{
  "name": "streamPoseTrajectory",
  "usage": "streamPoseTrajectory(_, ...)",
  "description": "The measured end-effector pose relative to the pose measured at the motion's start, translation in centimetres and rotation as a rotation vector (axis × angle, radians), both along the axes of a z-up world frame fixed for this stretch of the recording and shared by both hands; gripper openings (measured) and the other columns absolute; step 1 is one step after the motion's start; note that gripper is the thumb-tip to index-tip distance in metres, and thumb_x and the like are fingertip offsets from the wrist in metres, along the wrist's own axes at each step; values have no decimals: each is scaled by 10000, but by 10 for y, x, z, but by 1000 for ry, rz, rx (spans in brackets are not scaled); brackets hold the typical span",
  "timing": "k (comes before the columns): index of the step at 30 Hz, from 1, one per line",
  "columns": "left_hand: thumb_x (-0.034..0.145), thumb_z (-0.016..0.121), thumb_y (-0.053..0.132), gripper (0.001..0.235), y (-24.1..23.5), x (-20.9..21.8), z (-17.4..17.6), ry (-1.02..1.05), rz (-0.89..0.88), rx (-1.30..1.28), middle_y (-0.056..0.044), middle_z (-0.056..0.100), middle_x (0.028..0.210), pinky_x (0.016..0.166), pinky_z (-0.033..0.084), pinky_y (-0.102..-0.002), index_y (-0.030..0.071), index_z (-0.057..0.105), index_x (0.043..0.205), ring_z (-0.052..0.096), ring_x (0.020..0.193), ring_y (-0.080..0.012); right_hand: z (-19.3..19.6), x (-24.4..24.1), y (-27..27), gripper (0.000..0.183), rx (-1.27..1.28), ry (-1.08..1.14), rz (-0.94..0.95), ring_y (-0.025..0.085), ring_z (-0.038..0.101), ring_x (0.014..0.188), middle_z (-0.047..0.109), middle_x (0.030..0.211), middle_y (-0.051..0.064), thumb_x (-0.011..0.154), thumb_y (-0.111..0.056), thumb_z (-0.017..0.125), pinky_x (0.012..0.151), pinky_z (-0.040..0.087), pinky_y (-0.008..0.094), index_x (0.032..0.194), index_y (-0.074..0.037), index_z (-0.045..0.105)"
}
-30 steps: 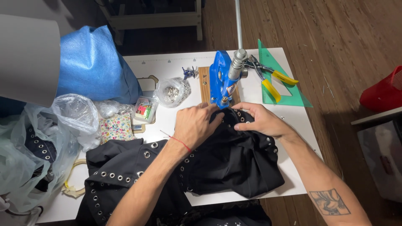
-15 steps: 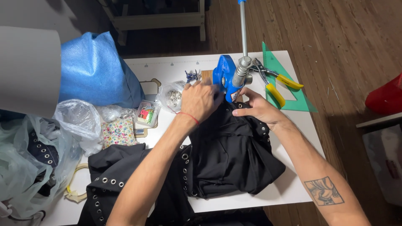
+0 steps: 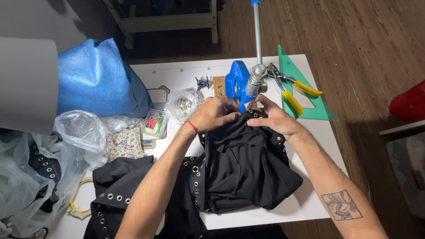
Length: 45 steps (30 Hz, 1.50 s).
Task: Attaching metal grommets to a black garment using a manual hand press
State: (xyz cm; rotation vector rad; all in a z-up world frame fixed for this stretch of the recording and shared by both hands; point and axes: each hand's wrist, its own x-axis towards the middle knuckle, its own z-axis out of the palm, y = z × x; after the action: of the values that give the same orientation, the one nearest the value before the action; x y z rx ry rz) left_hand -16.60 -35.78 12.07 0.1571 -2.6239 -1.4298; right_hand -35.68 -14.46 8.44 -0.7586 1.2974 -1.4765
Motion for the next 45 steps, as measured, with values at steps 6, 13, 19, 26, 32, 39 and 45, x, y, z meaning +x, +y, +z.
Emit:
streamPoseTrajectory(6,969,849,352,288,0,-7,-4,-79,60,-241,-68,889,1213,1021,675,-591,241,900,1230,831,1184,-418,18,12,4,561,-16,312,119,134,765,1102,859,1134,54,942,-30,960,983,684,349,1287,-131,529)
streamPoseTrajectory(13,826,951,426,402,13,31,25,-192,-56,-52,-130,891,1013,914,684,-569,128,785,1039,863,1033,-442,32,35,7,584,129,744,129,450,803,1216,843,1166,317,898,-10,896,1101,602,608,1315,-21,488)
streamPoseTrajectory(19,1088,764,325,197,19,23,0,81,80,-59,-136,888,1137,991,677,-576,197,770,1237,835,1150,-454,45,28,-1,649,165,606,49,232,783,1096,856,1057,102,891,-161,984,1060,614,369,1278,-113,466)
streamPoseTrajectory(26,1005,833,320,271,13,-4,-41,102,256,-238,-35,855,1183,994,685,-521,289,802,1272,832,1177,-345,40,22,-2,711,306,719,-7,268,822,1048,879,1043,125,896,-393,1006,991,631,407,1274,-173,445)
streamPoseTrajectory(32,1083,684,125,296,13,-18,-35,128,207,-217,-213,829,1187,971,649,-659,192,615,1363,805,1114,-524,56,18,-4,716,244,661,-83,265,803,1041,864,1069,135,888,-324,1000,971,641,413,1288,-175,425)
streamPoseTrajectory(39,1069,707,187,321,3,-47,-40,83,287,-396,-188,791,1175,932,669,-676,172,629,1381,812,1055,-524,13,-11,-6,728,73,465,-129,261,795,1058,812,1092,150,907,-184,1030,949,670,394,1286,-120,412)
streamPoseTrajectory(45,987,793,295,423,-11,-62,-56,-30,378,-522,-64,811,1228,954,705,-622,235,740,1402,835,1096,-436,-2,-11,-15,689,-7,230,-223,204,825,962,831,1032,105,858,-6,1012,826,716,346,1280,-135,482)
